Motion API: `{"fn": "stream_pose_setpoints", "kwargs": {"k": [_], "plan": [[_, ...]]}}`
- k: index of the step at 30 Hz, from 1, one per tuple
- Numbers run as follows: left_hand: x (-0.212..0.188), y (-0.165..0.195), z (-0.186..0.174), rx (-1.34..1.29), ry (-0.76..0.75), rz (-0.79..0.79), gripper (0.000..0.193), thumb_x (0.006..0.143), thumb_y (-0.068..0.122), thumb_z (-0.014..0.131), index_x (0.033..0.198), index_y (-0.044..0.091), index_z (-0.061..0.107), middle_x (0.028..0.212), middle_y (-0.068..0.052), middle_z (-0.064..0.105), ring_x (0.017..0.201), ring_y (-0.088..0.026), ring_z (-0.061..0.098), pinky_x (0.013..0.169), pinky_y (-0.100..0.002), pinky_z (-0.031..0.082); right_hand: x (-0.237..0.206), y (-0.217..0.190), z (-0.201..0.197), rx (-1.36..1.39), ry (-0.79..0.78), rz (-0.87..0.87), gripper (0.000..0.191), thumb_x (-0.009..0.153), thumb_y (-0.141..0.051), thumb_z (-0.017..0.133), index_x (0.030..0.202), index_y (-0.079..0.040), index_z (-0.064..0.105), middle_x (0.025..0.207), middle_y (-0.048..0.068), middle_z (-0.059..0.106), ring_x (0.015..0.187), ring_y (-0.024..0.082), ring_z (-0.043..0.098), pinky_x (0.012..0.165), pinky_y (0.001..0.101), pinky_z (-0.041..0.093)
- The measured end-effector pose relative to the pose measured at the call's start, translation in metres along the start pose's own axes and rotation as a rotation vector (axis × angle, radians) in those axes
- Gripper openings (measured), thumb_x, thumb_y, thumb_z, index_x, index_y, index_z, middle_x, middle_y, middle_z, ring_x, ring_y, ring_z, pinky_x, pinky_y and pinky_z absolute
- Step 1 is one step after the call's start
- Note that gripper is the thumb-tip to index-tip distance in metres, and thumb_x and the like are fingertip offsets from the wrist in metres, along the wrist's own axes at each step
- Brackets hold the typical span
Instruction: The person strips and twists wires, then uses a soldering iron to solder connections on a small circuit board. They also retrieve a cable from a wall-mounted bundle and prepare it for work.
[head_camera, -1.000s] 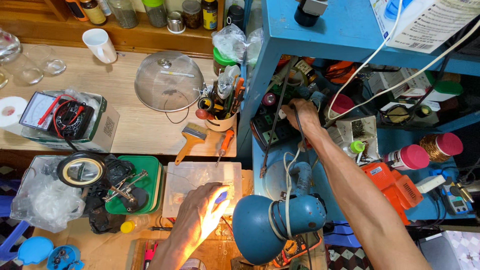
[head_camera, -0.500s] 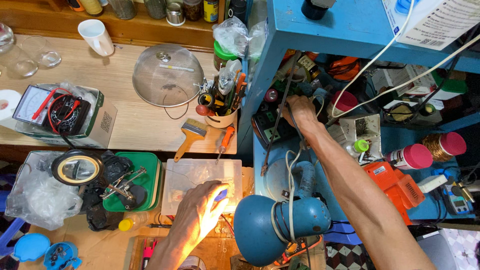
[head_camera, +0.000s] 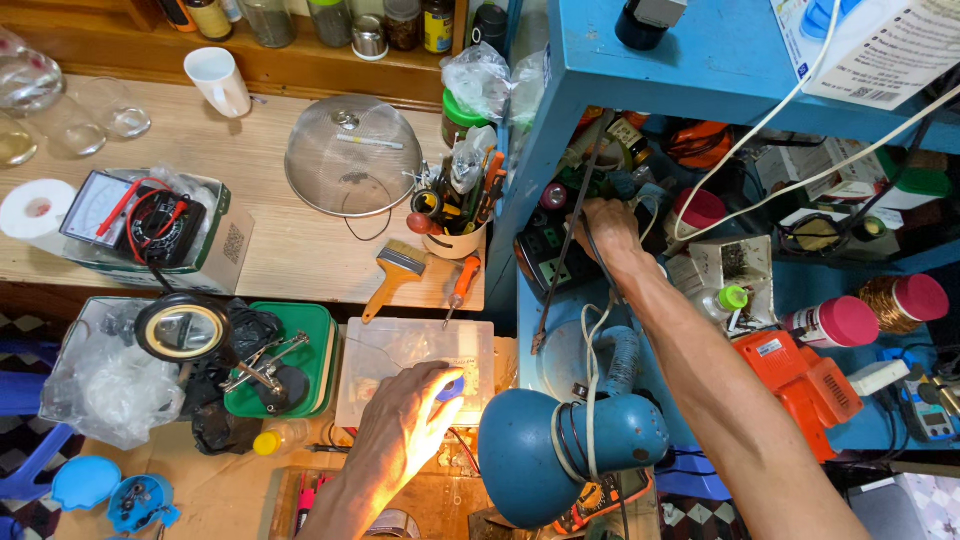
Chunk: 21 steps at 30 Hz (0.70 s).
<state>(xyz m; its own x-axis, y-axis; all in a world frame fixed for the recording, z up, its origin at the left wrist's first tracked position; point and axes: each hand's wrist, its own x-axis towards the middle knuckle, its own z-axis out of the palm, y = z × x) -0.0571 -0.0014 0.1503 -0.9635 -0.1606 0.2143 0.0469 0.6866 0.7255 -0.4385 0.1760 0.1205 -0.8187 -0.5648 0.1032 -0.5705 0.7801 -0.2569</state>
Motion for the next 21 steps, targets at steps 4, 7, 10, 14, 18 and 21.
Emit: {"fn": "stream_pose_setpoints", "kwargs": {"k": [4, 7, 10, 14, 18, 21], "plan": [[-0.006, 0.001, -0.011, 0.003, 0.034, -0.032, 0.032, 0.085, 0.014, 0.072, 0.116, 0.01, 0.068, 0.114, -0.009, 0.072, 0.102, -0.032, 0.067, 0.088, -0.042, 0.052, 0.0, -0.003, -0.002, 0.031, 0.049, -0.067, 0.022, 0.091, -0.029, 0.074, 0.097, -0.01, 0.08, 0.082, 0.021, 0.074, 0.079, 0.041, 0.072, 0.077, 0.0505, 0.058], [-0.014, 0.0, -0.021, 0.031, 0.056, -0.059, 0.032, 0.084, 0.014, 0.073, 0.116, 0.01, 0.067, 0.114, -0.01, 0.071, 0.102, -0.033, 0.067, 0.086, -0.042, 0.052, 0.005, -0.008, -0.005, 0.019, 0.082, -0.108, 0.023, 0.092, -0.03, 0.074, 0.096, -0.008, 0.08, 0.084, 0.021, 0.074, 0.08, 0.041, 0.072, 0.078, 0.0509, 0.058], [-0.02, -0.005, -0.034, 0.06, 0.085, -0.065, 0.034, 0.084, 0.015, 0.074, 0.116, 0.009, 0.066, 0.115, -0.01, 0.07, 0.103, -0.033, 0.067, 0.086, -0.042, 0.052, 0.012, -0.012, -0.01, 0.047, -0.004, -0.034, 0.027, 0.092, -0.029, 0.072, 0.103, -0.005, 0.077, 0.088, 0.023, 0.074, 0.083, 0.042, 0.072, 0.081, 0.0508, 0.057], [-0.038, -0.008, -0.049, 0.098, 0.073, -0.104, 0.038, 0.083, 0.016, 0.074, 0.119, 0.009, 0.066, 0.117, -0.01, 0.07, 0.105, -0.033, 0.066, 0.088, -0.042, 0.052, 0.008, -0.01, -0.023, 0.044, -0.133, -0.054, 0.044, 0.089, -0.025, 0.072, 0.123, 0.002, 0.066, 0.107, 0.03, 0.069, 0.102, 0.048, 0.066, 0.091, 0.0518, 0.052], [-0.048, 0.005, -0.064, 0.16, 0.15, 0.009, 0.039, 0.084, 0.016, 0.074, 0.121, 0.008, 0.064, 0.121, -0.013, 0.069, 0.111, -0.034, 0.066, 0.094, -0.041, 0.052, -0.008, 0.002, -0.057, 0.034, -0.056, -0.098, 0.068, 0.085, -0.021, 0.07, 0.146, 0.005, 0.053, 0.121, 0.038, 0.063, 0.116, 0.048, 0.063, 0.103, 0.0483, 0.05], [-0.075, 0.008, -0.068, 0.201, 0.146, -0.044, 0.042, 0.087, 0.011, 0.072, 0.128, 0.006, 0.064, 0.128, -0.015, 0.068, 0.117, -0.036, 0.065, 0.098, -0.044, 0.05, -0.054, 0.012, -0.086, 0.042, 0.041, -0.013, 0.04, 0.1, -0.03, 0.076, 0.124, 0.001, 0.069, 0.11, 0.029, 0.069, 0.1, 0.044, 0.068, 0.083, 0.0532, 0.054]]}}
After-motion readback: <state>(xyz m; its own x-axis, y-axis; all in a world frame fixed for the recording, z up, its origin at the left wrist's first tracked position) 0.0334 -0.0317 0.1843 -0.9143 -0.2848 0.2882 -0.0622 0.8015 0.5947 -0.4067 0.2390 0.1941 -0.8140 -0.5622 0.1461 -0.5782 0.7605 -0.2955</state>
